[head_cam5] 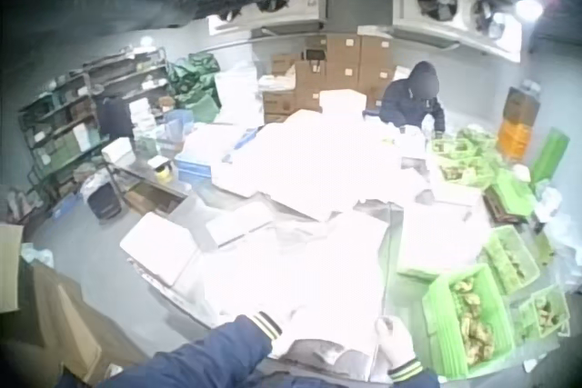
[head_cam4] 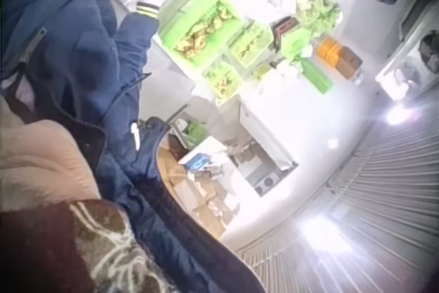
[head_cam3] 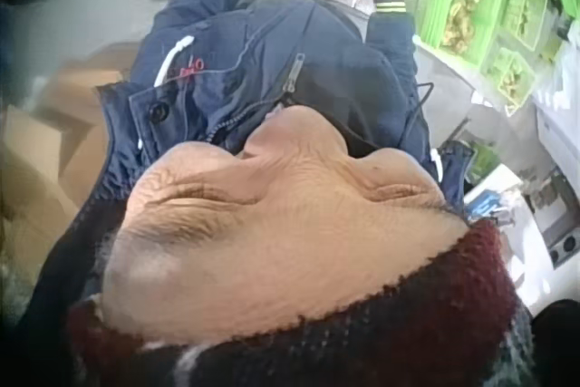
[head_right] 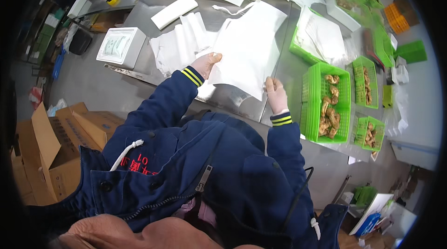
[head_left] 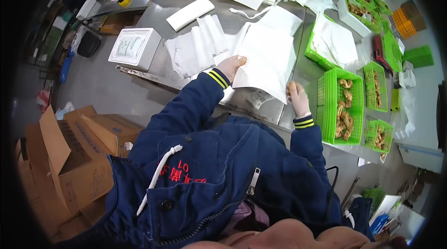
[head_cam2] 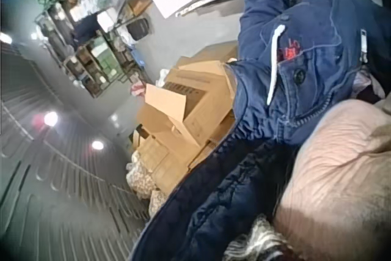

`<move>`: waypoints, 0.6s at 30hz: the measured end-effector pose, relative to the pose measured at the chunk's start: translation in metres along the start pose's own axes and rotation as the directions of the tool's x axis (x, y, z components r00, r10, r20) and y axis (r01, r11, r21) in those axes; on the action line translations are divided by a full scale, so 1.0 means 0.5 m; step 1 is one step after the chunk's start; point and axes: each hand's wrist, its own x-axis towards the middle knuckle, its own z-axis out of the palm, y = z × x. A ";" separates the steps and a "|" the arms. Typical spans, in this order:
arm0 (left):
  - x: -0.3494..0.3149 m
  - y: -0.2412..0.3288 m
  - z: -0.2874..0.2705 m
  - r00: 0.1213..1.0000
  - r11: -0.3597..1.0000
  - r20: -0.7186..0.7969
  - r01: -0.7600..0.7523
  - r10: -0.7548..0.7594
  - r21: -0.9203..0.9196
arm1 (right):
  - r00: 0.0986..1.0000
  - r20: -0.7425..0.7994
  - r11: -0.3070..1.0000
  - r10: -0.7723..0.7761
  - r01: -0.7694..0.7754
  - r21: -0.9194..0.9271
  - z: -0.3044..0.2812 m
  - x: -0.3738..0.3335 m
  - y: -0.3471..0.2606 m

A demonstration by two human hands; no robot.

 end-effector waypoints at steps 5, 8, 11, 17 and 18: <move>0.122 0.080 -0.046 0.984 0.547 0.087 -0.160 0.157 0.822 | 0.898 0.258 0.925 -0.356 0.378 -0.039 0.047 0.109 -0.080; 0.193 0.236 0.073 0.919 0.394 -0.033 -0.135 0.392 0.909 | 0.926 0.013 0.910 -0.378 0.374 -0.182 0.023 0.312 -0.240; 0.146 0.352 0.200 0.782 0.567 0.060 -0.499 0.620 0.655 | 0.783 -0.182 0.682 -0.595 0.612 0.400 0.015 0.329 -0.444; 0.324 0.271 -0.057 0.881 0.807 0.057 -0.454 0.469 0.378 | 0.946 0.072 0.926 -0.317 0.293 0.237 0.036 0.335 -0.336; 0.346 0.253 -0.083 0.935 0.852 -0.015 -0.316 0.355 0.417 | 0.958 0.138 0.935 -0.250 0.203 0.290 0.021 0.389 -0.257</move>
